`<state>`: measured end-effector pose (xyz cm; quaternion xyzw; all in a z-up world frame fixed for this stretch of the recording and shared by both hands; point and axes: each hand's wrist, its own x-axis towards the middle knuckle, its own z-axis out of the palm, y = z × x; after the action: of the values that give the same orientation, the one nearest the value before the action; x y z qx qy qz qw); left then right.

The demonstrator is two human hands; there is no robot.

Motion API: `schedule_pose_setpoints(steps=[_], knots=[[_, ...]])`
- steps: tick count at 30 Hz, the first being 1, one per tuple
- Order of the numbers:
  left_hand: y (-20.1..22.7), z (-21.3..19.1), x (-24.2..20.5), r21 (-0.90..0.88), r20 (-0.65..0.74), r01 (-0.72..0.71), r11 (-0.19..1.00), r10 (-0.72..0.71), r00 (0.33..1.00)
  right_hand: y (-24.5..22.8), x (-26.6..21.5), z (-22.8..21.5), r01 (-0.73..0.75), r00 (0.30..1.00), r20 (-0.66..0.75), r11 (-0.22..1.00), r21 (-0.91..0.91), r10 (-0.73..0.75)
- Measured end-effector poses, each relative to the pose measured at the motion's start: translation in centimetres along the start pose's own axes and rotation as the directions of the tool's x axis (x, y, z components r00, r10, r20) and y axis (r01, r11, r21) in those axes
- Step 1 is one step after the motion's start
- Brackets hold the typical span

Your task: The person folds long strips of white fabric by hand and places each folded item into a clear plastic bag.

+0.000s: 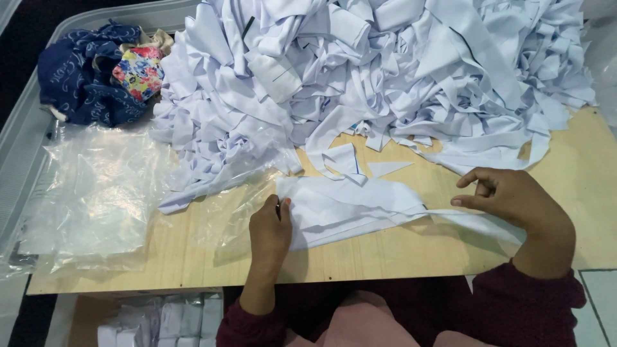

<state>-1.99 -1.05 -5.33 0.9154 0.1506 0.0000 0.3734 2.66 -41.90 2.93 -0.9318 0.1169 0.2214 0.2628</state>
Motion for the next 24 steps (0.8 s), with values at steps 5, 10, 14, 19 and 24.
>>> schedule_pose_setpoints(steps=[5, 10, 14, 19, 24], knots=[[1.3, -0.5, -0.4, 0.175, 0.019, 0.031, 0.984, -0.035, 0.999, -2.6, 2.0, 4.1, 0.264, 0.936, -0.203, 0.956, -0.130, -0.286], [2.0, -0.8, -0.7, 0.268, 0.022, 0.058, 0.962, -0.067, 0.998, -9.4, 2.9, 8.5, 0.503, 0.850, -0.097, 0.853, -0.143, -0.517], [1.8, -0.8, -0.5, 0.275, 0.048, 0.060, 0.960, -0.076, 0.996, -10.6, 5.7, 8.9, 0.587, 0.796, -0.076, 0.796, -0.145, -0.601], [1.8, -0.8, -0.6, 0.243, 0.033, 0.053, 0.969, -0.063, 0.997, -5.9, 10.5, 6.9, 0.600, 0.673, -0.499, 0.798, -0.064, -0.546], [1.8, -0.6, -0.8, 0.255, -0.024, 0.011, 0.967, -0.005, 1.000, -5.1, 6.3, 7.3, 0.629, 0.684, -0.494, 0.777, 0.025, -0.537]])
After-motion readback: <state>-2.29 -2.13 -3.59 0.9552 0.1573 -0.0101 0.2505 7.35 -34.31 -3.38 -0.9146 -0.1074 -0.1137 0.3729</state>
